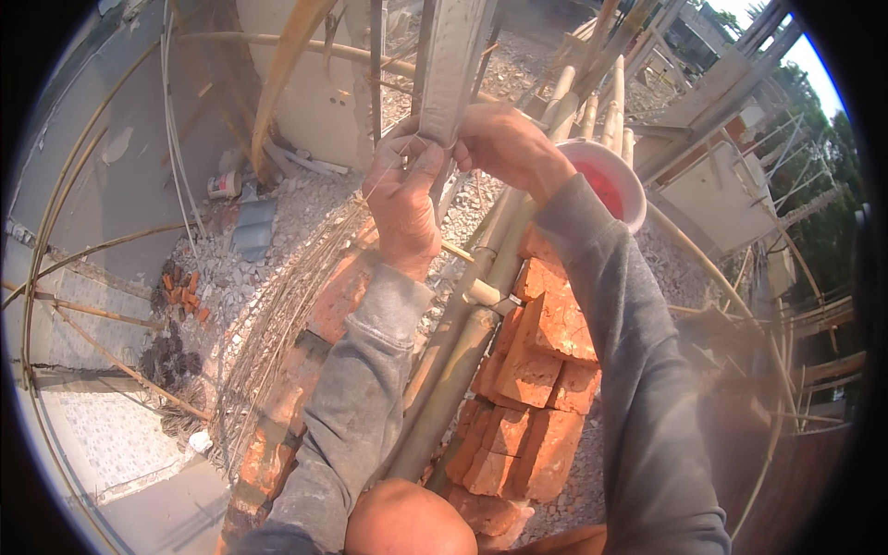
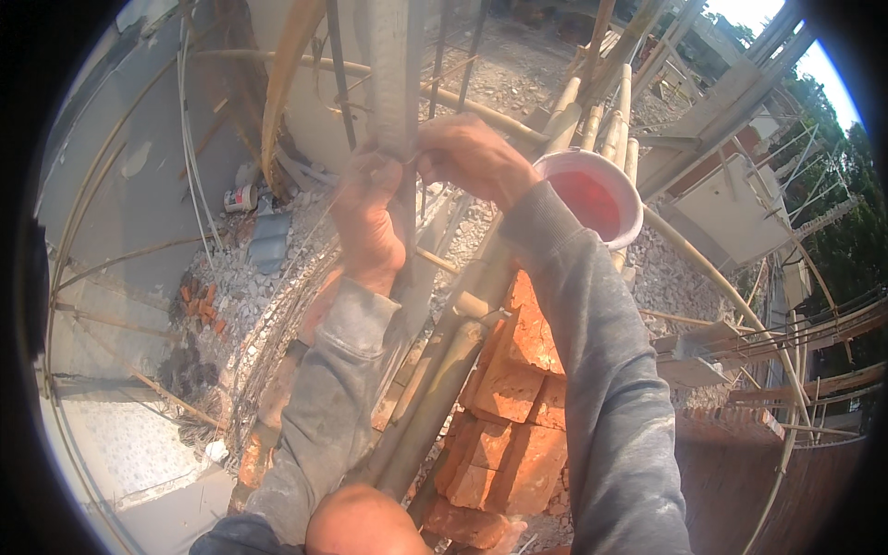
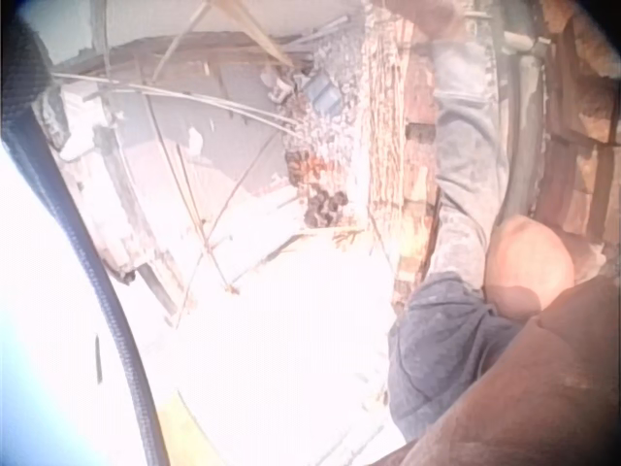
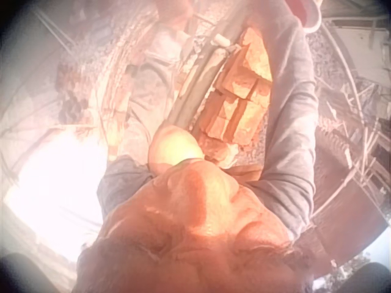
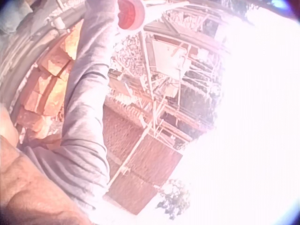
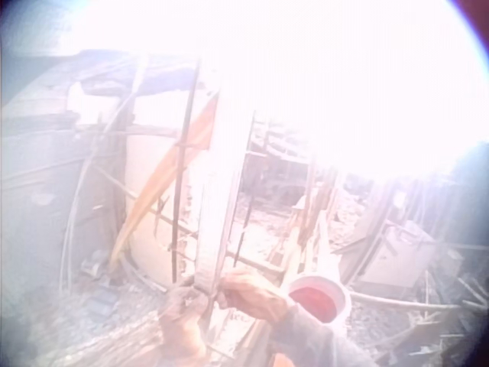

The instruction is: The person lays bricks on a bamboo scaffold, applies mortar with a trowel, and ties rebar with wire. The person scoops mortar from a bucket and places bricks one by one.

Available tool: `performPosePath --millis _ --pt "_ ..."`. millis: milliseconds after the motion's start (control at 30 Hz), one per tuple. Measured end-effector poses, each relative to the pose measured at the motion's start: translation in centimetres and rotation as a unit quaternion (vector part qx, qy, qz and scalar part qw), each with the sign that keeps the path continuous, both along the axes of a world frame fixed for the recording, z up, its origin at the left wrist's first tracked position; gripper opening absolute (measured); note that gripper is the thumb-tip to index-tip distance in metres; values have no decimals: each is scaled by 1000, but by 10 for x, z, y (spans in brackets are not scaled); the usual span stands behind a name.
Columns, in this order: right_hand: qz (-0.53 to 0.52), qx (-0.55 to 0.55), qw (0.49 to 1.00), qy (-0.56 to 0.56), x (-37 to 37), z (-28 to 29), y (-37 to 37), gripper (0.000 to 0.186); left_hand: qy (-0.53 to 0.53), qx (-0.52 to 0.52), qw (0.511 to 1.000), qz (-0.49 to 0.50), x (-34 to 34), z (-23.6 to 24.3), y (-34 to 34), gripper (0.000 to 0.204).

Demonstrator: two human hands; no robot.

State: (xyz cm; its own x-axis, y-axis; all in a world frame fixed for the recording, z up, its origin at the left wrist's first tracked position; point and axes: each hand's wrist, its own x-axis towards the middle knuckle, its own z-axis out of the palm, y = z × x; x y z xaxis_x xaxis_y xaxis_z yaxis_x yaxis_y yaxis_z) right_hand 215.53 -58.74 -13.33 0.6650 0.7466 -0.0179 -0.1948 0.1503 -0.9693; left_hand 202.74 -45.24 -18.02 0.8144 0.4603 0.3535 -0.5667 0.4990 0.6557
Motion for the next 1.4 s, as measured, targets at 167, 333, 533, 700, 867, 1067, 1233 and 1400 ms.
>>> performPosePath --millis 167,333,533,700,867,1067,1233,1400 --pt "22 -22 999 -17 4 8 -1 17 -7 -3 1000 -2 4 -6 0 47" --pt "2 -49 999 -7 6 9 2 18 -26 -1 1000 13 11 -13 -2 50" --pt "-1 -37 999 -15 -1 11 4 20 -11 7 999 33 10 -10 -3 39" --pt "-48 -68 994 -68 -22 -2 6 22 15 41 997 62 2 -1 1 15" --pt "17 -117 987 -113 -22 -10 2 21 39 7 996 81 0 3 -5 16" --pt "132 -236 952 -144 -9 -13 7 11 82 8 994 71 -1 5 1 17" --pt "175 -228 952 -103 -6 -12 14 27 96 -43 994 -1 1 6 12 28" --pt "148 -197 964 -95 -4 -9 6 11 93 -42 993 -52 2 5 22 23"
